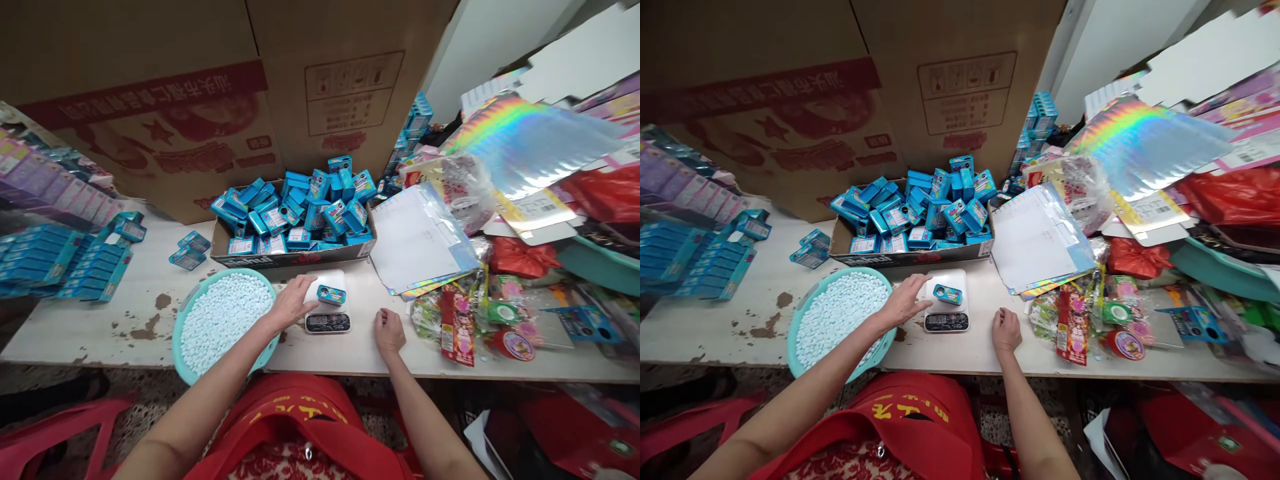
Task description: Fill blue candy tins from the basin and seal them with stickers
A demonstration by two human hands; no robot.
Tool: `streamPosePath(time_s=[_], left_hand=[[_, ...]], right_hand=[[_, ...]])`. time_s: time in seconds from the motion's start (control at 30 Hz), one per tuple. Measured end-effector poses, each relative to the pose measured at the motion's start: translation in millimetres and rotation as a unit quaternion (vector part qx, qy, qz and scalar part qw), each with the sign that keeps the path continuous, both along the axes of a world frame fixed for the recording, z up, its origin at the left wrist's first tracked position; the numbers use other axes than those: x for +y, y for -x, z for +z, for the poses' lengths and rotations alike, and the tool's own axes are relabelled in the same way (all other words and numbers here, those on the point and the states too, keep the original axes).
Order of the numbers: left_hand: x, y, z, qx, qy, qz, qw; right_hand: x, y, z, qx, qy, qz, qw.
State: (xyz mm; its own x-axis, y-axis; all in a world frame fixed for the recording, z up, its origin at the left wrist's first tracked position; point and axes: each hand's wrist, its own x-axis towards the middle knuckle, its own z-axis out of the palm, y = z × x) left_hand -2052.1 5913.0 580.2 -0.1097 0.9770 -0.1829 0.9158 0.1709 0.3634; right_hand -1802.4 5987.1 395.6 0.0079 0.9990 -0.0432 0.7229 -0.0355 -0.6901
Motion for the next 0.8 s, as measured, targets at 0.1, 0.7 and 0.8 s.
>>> streamPosePath(time_s=[0.1,0.7,0.8], left_hand=[[27,-20,-20.0,0.005,0.009,-0.066,0.998],[-139,120,92.4,0.068,-0.167,0.364,0.914],[-181,174,85.5,0.142,-0.111,0.444,0.878]], right_hand=[[0,2,-0.5,-0.015,-0.018,0.004,1.000],[-83,68,44.6,0.229,0.150,0.122,0.954],[-121,115,64.0,0.303,0.257,0.148,0.906]])
